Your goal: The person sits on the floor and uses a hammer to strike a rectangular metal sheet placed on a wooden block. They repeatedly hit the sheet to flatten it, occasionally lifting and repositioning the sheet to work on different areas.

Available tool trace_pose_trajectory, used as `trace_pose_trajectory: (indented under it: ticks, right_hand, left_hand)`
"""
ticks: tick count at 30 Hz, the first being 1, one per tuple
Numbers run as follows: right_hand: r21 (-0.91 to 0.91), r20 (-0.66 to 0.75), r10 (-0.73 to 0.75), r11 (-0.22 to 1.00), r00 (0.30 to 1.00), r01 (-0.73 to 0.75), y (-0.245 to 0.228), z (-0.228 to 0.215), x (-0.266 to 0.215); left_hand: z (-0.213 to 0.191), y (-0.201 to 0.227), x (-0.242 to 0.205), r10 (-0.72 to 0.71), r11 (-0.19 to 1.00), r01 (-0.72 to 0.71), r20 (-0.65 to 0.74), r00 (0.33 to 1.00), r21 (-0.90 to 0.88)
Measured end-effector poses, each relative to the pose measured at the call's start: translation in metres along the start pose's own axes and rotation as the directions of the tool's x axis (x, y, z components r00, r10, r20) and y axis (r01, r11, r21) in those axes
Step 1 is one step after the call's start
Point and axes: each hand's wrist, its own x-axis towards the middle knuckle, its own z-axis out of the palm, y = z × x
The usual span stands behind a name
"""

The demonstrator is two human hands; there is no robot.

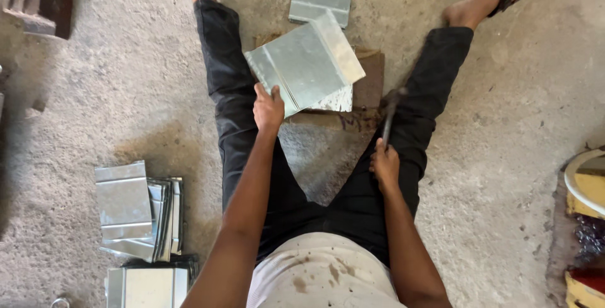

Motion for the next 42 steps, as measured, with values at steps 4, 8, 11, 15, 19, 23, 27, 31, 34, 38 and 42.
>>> trace_pose_trajectory:
  ticks: [4,8,11,15,19,23,27,31,34,38,42]
  right_hand:
    - [-0.180,0.061,0.102,0.980,0.993,-0.090,0.008,0.010,0.015]
    - [0.015,0.146,0.129,0.991,0.981,-0.133,0.023,0.008,0.021]
    - [0.044,0.145,0.125,0.990,0.981,-0.133,0.026,0.008,0.026]
    - [0.085,0.159,0.154,0.982,0.975,-0.169,0.025,0.011,0.023]
    - [0.076,0.172,0.194,0.975,0.966,-0.210,0.021,0.012,0.025]
    - [0.071,0.188,0.166,0.981,0.968,-0.182,0.032,0.007,0.022]
    - [0.050,0.175,0.191,0.978,0.966,-0.203,0.025,0.011,0.025]
    - [0.143,0.179,0.095,0.982,0.979,-0.121,0.026,0.011,0.018]
    - [-0.039,0.017,-0.069,0.997,0.998,0.069,0.021,0.014,-0.004]
    - [-0.291,-0.215,-0.319,0.923,0.923,0.251,-0.003,0.010,-0.031]
    - [-0.315,-0.290,-0.537,0.835,0.792,0.451,-0.025,0.002,-0.049]
  left_hand:
    - [0.000,0.019,0.025,0.211,0.977,-0.207,-0.075,0.975,0.051]
    - [0.000,0.021,0.033,0.050,0.996,-0.051,-0.017,0.999,-0.067]
    - [0.006,0.009,0.031,-0.064,0.984,0.051,-0.073,0.995,-0.168]
    - [0.022,-0.026,-0.012,0.042,0.943,-0.131,-0.281,0.959,-0.305]
    - [0.002,-0.027,-0.110,-0.122,0.991,0.077,0.512,0.850,0.110]
    - [-0.031,0.011,-0.120,0.103,0.994,-0.105,0.303,0.947,-0.011]
    - [-0.031,0.037,-0.017,0.421,0.907,-0.401,-0.304,0.855,0.127]
    - [0.010,0.020,0.075,0.334,0.942,-0.334,-0.180,0.925,0.029]
    - [0.038,-0.014,0.113,0.223,0.973,-0.230,-0.180,0.958,-0.018]
    - [0.059,-0.046,0.117,-0.094,0.980,0.007,-0.431,0.897,-0.199]
    - [0.068,-0.060,0.069,0.145,0.988,-0.154,-0.561,0.815,0.032]
